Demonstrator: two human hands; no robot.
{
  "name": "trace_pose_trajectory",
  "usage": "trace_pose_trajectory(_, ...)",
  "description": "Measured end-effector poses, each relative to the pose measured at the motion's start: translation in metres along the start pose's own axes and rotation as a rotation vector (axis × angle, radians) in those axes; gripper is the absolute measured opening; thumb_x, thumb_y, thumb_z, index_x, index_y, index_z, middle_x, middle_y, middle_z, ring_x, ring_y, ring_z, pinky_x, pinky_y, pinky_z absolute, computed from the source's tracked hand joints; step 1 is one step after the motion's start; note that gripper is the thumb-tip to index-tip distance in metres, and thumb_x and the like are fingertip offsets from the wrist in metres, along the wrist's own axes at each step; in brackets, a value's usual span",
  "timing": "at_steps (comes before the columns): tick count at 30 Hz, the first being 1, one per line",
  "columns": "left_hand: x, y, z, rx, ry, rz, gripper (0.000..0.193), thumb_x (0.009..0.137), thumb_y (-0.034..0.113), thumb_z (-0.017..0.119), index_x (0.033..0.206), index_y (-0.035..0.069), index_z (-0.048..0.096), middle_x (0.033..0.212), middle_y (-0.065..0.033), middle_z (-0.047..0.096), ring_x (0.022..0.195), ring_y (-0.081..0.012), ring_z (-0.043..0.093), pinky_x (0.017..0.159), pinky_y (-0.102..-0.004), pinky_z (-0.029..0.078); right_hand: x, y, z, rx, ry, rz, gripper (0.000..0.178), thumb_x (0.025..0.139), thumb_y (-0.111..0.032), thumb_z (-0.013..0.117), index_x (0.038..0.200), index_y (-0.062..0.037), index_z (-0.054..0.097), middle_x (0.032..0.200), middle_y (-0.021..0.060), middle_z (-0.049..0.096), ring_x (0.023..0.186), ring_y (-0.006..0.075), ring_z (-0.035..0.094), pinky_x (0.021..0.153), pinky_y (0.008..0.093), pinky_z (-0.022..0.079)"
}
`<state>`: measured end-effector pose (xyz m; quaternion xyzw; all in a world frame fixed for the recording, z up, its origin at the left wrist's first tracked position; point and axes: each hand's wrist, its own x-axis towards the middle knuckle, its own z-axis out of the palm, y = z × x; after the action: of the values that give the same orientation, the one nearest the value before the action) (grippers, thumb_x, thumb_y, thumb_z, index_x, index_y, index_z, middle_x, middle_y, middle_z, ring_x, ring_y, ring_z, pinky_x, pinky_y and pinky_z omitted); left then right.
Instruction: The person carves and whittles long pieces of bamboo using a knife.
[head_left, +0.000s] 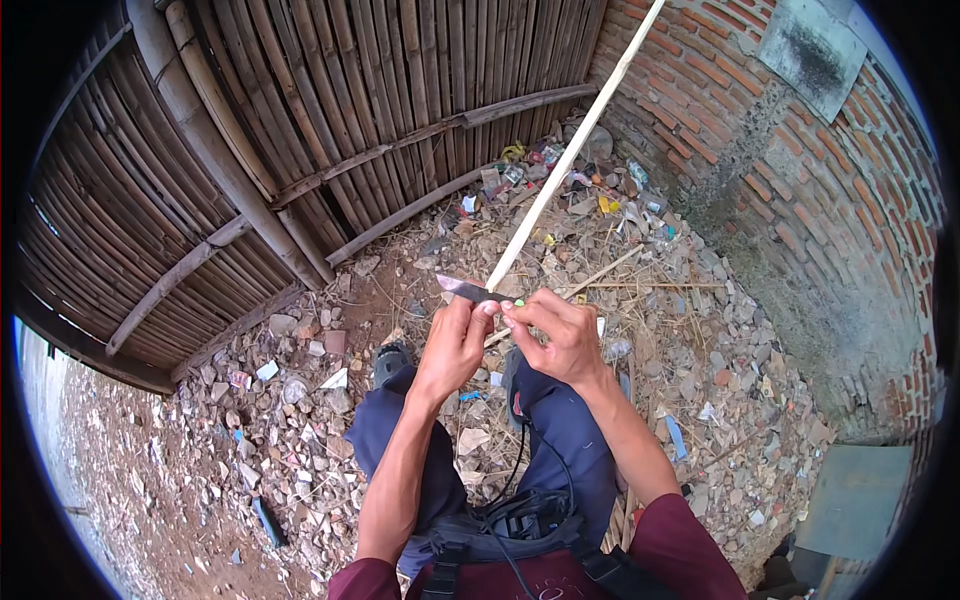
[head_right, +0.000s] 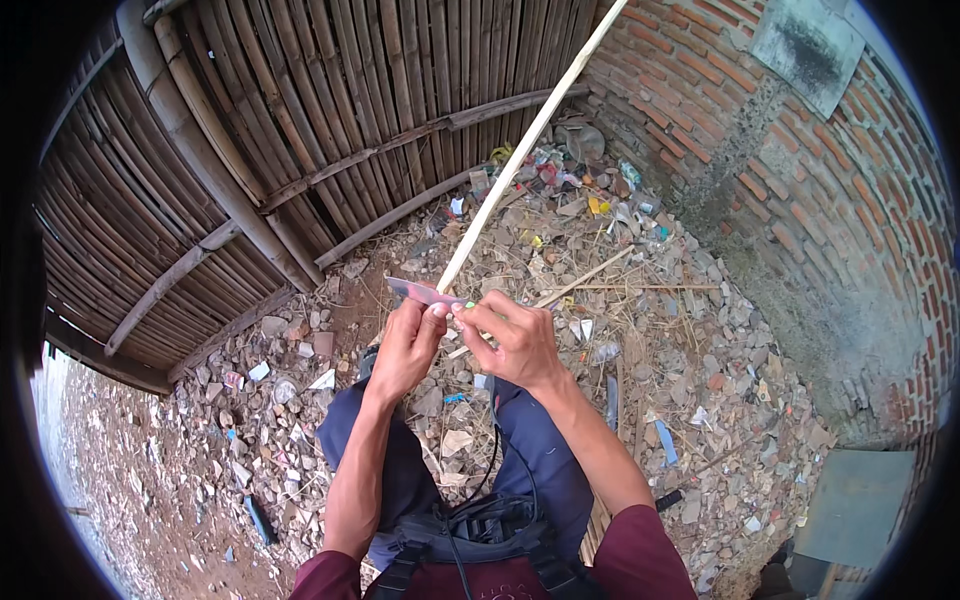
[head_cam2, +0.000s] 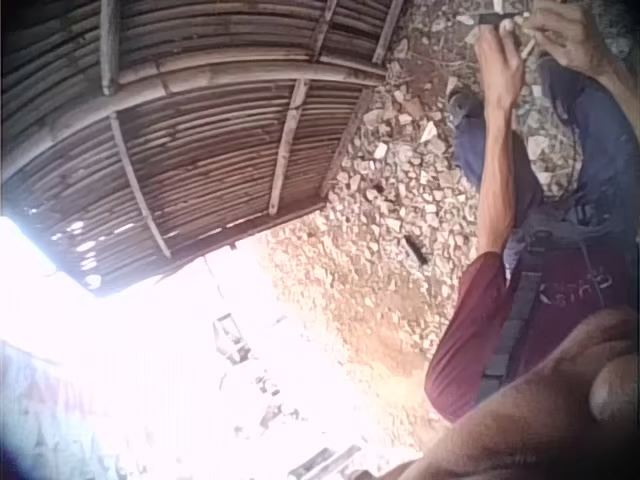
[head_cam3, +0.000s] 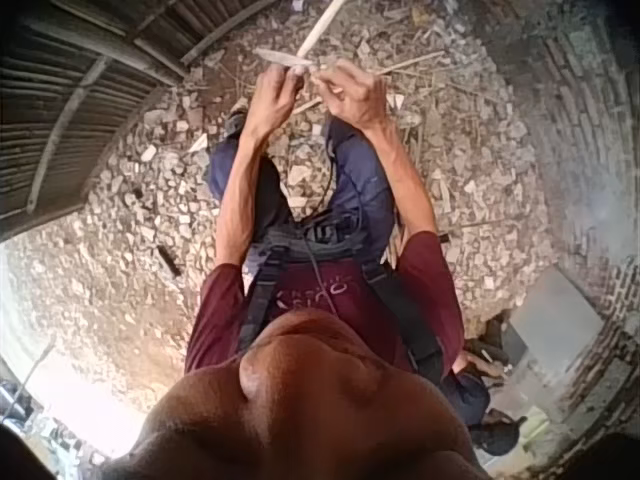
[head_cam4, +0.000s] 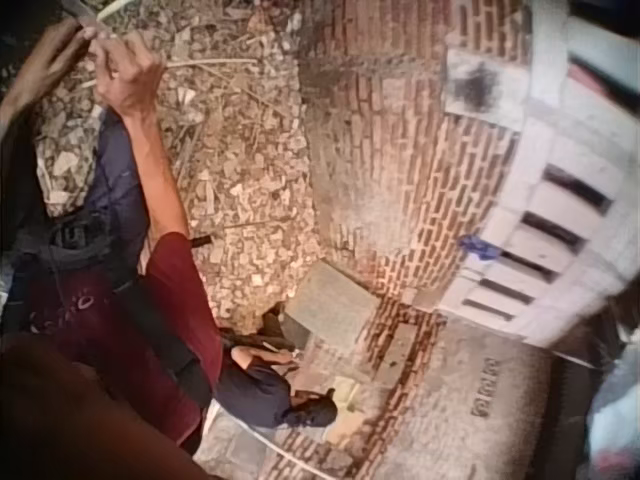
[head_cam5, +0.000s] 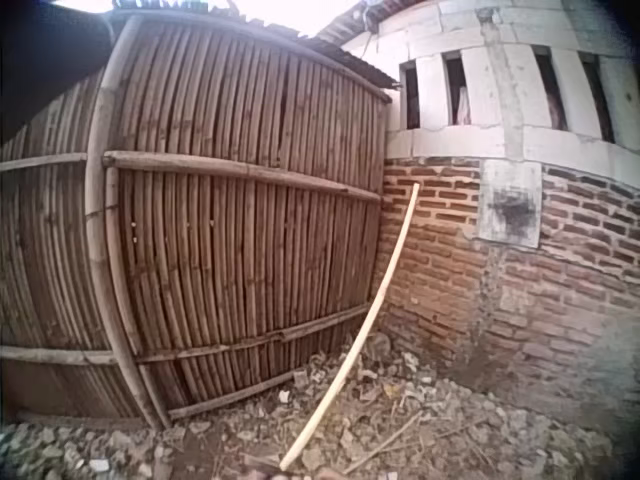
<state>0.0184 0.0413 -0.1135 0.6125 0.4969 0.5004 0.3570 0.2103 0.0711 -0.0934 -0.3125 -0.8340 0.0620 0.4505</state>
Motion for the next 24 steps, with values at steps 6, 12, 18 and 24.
trace_pose_trajectory(6, 0.000, -0.002, 0.001, -0.001, 0.014, 0.015, 0.034, 0.117, 0.027, 0.053, 0.115, -0.002, 0.070, 0.075, -0.0018, 0.056, 0.067, -0.0104, 0.050, 0.060, -0.0325, 0.044, -0.002, 0.002, 0.001, -0.012, -0.003, 0.001, 0.016, 0.087, -0.012, 0.082, 0.102, -0.0157, 0.081, 0.083, 0.0003, 0.069, 0.061, 0.0208, 0.068, 0.052, 0.0354, 0.052)
trace_pose_trajectory(12, -0.001, -0.005, -0.002, -0.112, -0.056, -0.028, 0.033, 0.119, 0.029, 0.049, 0.115, -0.001, 0.063, 0.077, 0.0021, 0.052, 0.066, -0.0085, 0.046, 0.058, -0.0298, 0.041, 0.000, -0.003, 0.001, -0.015, 0.019, 0.016, 0.014, 0.086, -0.010, 0.081, 0.100, -0.0154, 0.081, 0.083, 0.0003, 0.069, 0.060, 0.0216, 0.068, 0.052, 0.0359, 0.052)
trace_pose_trajectory(18, -0.004, 0.007, -0.008, -0.332, -0.185, -0.160, 0.032, 0.119, 0.032, 0.047, 0.118, 0.002, 0.057, 0.084, 0.0025, 0.050, 0.065, -0.0065, 0.044, 0.056, -0.0273, 0.038, 0.002, 0.001, 0.000, 0.050, 0.034, 0.041, 0.012, 0.086, -0.010, 0.080, 0.098, -0.0133, 0.080, 0.081, 0.0023, 0.070, 0.062, 0.0229, 0.070, 0.053, 0.0362, 0.052)
trace_pose_trajectory(24, -0.004, -0.004, -0.004, 0.018, -0.016, 0.062, 0.027, 0.117, 0.023, 0.051, 0.114, -0.002, 0.061, 0.080, -0.0058, 0.062, 0.067, -0.0144, 0.056, 0.062, -0.0352, 0.048, 0.005, -0.004, -0.001, 0.066, 0.056, 0.018, 0.014, 0.086, -0.009, 0.081, 0.100, -0.0139, 0.081, 0.082, 0.0027, 0.071, 0.062, 0.0232, 0.070, 0.053, 0.0362, 0.052)
